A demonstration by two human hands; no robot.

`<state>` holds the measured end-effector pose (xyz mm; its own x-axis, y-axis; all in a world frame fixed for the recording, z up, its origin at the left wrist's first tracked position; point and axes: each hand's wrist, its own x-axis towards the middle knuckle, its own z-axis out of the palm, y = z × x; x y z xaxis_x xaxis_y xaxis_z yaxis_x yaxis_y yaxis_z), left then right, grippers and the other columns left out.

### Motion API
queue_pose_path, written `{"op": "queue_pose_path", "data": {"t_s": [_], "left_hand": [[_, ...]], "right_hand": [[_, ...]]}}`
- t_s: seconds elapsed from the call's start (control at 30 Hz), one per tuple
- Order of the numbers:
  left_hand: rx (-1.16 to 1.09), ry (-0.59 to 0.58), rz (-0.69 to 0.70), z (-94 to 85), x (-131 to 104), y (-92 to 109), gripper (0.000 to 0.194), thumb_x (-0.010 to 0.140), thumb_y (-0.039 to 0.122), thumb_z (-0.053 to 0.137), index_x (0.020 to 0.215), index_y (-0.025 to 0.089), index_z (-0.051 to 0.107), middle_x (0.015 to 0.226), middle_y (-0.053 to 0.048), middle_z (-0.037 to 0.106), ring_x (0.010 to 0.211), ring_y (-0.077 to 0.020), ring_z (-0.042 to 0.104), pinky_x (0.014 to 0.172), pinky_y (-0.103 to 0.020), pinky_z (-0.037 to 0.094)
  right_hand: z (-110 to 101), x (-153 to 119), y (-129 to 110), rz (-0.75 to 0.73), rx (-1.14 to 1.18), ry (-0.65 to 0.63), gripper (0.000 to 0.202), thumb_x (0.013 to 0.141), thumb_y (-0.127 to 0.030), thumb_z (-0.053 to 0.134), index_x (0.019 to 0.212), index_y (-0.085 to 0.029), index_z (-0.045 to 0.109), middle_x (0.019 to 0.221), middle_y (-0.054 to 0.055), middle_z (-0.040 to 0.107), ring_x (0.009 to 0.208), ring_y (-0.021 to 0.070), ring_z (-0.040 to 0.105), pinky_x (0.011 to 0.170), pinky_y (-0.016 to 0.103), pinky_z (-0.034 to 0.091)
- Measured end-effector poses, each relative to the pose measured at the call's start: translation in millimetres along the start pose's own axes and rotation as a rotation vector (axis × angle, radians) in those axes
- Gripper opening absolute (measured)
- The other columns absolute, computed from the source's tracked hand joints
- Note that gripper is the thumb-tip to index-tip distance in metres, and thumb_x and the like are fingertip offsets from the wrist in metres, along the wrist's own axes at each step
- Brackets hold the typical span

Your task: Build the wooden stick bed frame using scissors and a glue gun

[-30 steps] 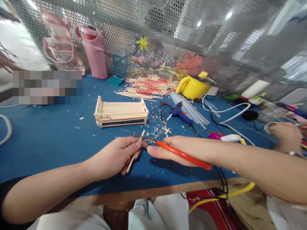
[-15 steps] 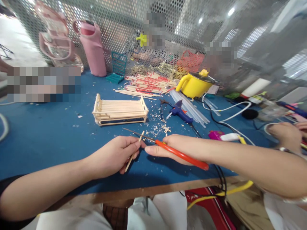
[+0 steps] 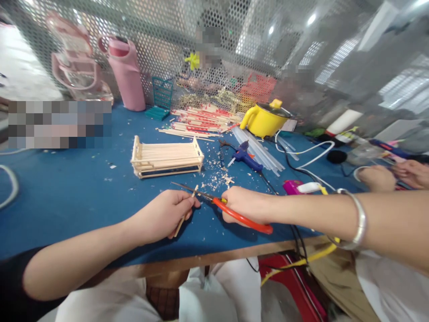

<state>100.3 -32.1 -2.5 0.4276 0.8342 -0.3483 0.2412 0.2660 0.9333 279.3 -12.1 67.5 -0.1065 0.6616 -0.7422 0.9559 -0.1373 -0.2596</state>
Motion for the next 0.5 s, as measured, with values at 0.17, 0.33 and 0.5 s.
{"op": "queue_pose_path", "data": {"t_s": [0.17, 0.33, 0.5], "left_hand": [[0.022, -0.002, 0.020, -1.5, -4, 1, 0.028, 0.088, 0.036, 0.037, 0.080, 0.017, 0.056, 0.053, 0.006, 0.046, 0.031, -0.0078, 0.040, 0.033, -0.020, 0.034], [0.088, 0.062, 0.104, 1.4, -9, -1, 0.034, 0.092, 0.039, 0.033, 0.091, 0.017, 0.059, 0.055, 0.003, 0.055, 0.041, -0.0092, 0.046, 0.046, -0.020, 0.039], [0.112, 0.100, 0.116, 8.2, -11, -2, 0.038, 0.093, 0.044, 0.032, 0.090, 0.018, 0.059, 0.057, 0.004, 0.052, 0.040, -0.0089, 0.045, 0.044, -0.021, 0.036]], "right_hand": [[-2, 0, 2, -0.048, -0.022, -0.019, 0.007, 0.057, -0.015, 0.047, 0.055, -0.020, 0.041, 0.039, -0.008, 0.039, 0.035, 0.0074, 0.037, 0.038, 0.021, 0.026], [-5, -2, 1, -0.136, -0.087, 0.081, 0.005, 0.064, -0.019, 0.048, 0.061, -0.020, 0.045, 0.049, -0.003, 0.053, 0.045, 0.0112, 0.048, 0.045, 0.023, 0.032], [-5, -1, 2, -0.157, -0.156, 0.117, 0.009, 0.067, -0.025, 0.050, 0.074, -0.020, 0.047, 0.067, 0.004, 0.064, 0.055, 0.0154, 0.056, 0.049, 0.025, 0.035]]}}
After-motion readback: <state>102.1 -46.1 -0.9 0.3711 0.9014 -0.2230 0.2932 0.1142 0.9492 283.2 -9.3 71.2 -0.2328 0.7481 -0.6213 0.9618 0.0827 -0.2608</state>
